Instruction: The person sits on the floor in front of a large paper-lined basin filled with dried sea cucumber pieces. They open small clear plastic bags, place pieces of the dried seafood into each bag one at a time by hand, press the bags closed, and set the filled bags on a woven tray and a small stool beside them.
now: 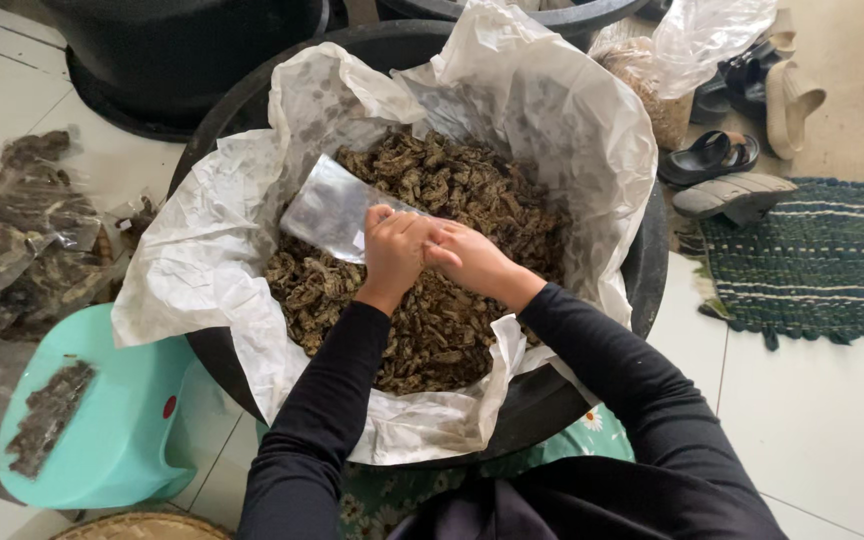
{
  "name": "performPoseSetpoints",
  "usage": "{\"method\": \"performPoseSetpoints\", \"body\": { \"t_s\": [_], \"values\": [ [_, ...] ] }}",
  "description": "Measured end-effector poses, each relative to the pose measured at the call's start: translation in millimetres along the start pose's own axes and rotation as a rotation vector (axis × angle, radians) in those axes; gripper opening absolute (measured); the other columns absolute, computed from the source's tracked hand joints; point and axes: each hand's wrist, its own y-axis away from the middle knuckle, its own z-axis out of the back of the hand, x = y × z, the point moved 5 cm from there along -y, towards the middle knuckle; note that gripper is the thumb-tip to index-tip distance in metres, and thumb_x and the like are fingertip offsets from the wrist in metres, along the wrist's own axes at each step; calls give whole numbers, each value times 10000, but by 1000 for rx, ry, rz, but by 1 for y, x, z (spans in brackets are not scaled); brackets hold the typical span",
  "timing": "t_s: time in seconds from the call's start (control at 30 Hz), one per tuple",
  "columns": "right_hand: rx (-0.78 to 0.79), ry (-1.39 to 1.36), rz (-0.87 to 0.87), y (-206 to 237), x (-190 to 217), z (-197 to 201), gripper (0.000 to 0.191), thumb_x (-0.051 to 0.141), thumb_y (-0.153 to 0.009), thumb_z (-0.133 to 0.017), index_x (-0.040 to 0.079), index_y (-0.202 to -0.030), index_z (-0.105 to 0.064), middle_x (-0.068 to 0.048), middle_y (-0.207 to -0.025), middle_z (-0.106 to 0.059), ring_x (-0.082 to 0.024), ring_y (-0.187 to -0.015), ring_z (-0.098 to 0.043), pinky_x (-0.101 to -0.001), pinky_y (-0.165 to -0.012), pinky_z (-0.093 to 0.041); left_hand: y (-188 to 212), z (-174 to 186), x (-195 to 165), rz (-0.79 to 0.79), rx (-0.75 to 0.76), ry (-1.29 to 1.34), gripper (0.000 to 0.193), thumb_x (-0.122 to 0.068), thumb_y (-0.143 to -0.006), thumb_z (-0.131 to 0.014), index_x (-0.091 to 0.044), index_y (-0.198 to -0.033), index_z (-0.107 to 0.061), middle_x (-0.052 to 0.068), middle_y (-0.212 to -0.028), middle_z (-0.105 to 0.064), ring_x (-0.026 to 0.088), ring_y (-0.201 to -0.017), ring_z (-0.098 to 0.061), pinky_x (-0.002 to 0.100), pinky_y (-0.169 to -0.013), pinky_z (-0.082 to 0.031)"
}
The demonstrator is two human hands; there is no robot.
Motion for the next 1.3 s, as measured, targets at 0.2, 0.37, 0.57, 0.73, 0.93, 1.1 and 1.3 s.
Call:
{"method": "performPoseSetpoints", "body": {
  "t_s": [0.2, 0.37, 0.57, 0.73, 0.93, 1.1, 1.3],
  "values": [
    [-21, 31, -55, -7, 20, 17, 783, 121, -797, -720, 244, -1530, -474, -227, -1530, -500, -366, -1239, -595, -450, -1016, -501, 11, 38, 30, 363, -690, -110, 1005, -837, -1022, -170, -3, -1583, -215, 187, -1532, -323, 288, -1398, -371, 426, -1262, -240],
    [-29, 138, 14, -6, 33, 7, 774, 17, -913, -642, 270, -1614, -434, -75, -1531, -523, -314, -1428, -542, -420, -1203, -467, 5, 5, 54, 832, -304, 1552, 1124, -869, -876, -377, -14, -1588, -214, 221, -1538, -404, 330, -1429, -448, 529, -1200, -392],
    [-60, 36, -451, -2, 2, -11, 688, 15, -982, -557, 41, -1638, -350, -232, -1580, -412, -314, -1409, -469, -406, -1207, -432, 4, -36, -30, 813, 139, 1785, 1077, -798, -869, -543, -130, -1634, -187, 200, -1523, -496, 326, -1398, -499, 511, -1140, -487],
    [-163, -476, -482, -2, 6, 25, 637, 114, -999, -498, 109, -1618, -347, -144, -1627, -443, -288, -1148, -599, -388, -945, -526, -2, -26, -2, 681, 177, 1286, 1079, -804, -925, -470, -167, -1657, 3, 87, -1653, -359, 197, -1527, -381, 420, -1253, -408],
    [-95, -329, -113, -24, 46, 16, 587, 46, -1055, -596, 74, -1606, -395, -211, -1637, -393, -420, -1502, -419, -491, -1214, -383, 13, 0, 84, 725, -192, 1508, 899, -547, -1048, -713, -62, -1651, -254, 237, -1421, -539, 345, -1392, -531, 556, -1239, -479],
    [-2, -121, -120, -29, 36, -5, 563, 113, -1028, -624, 161, -1565, -463, -183, -1579, -463, -388, -1445, -471, -472, -1167, -439, 50, 78, 174, 991, -935, 1543, 1030, -589, -805, -754, -375, -1608, -145, 181, -1493, -413, 320, -1371, -490, 563, -1126, -474],
    [245, 109, 31, -89, 25, -68, 789, 278, -743, -822, 113, -1452, -518, -269, -1463, -437, -483, -1346, -443, -594, -1044, -405, 55, 76, 189, 950, -1133, 1826, 1163, -577, -725, -838, -264, -1611, -152, 273, -1544, -315, 395, -1399, -420, 643, -1114, -432]
  ]
}}
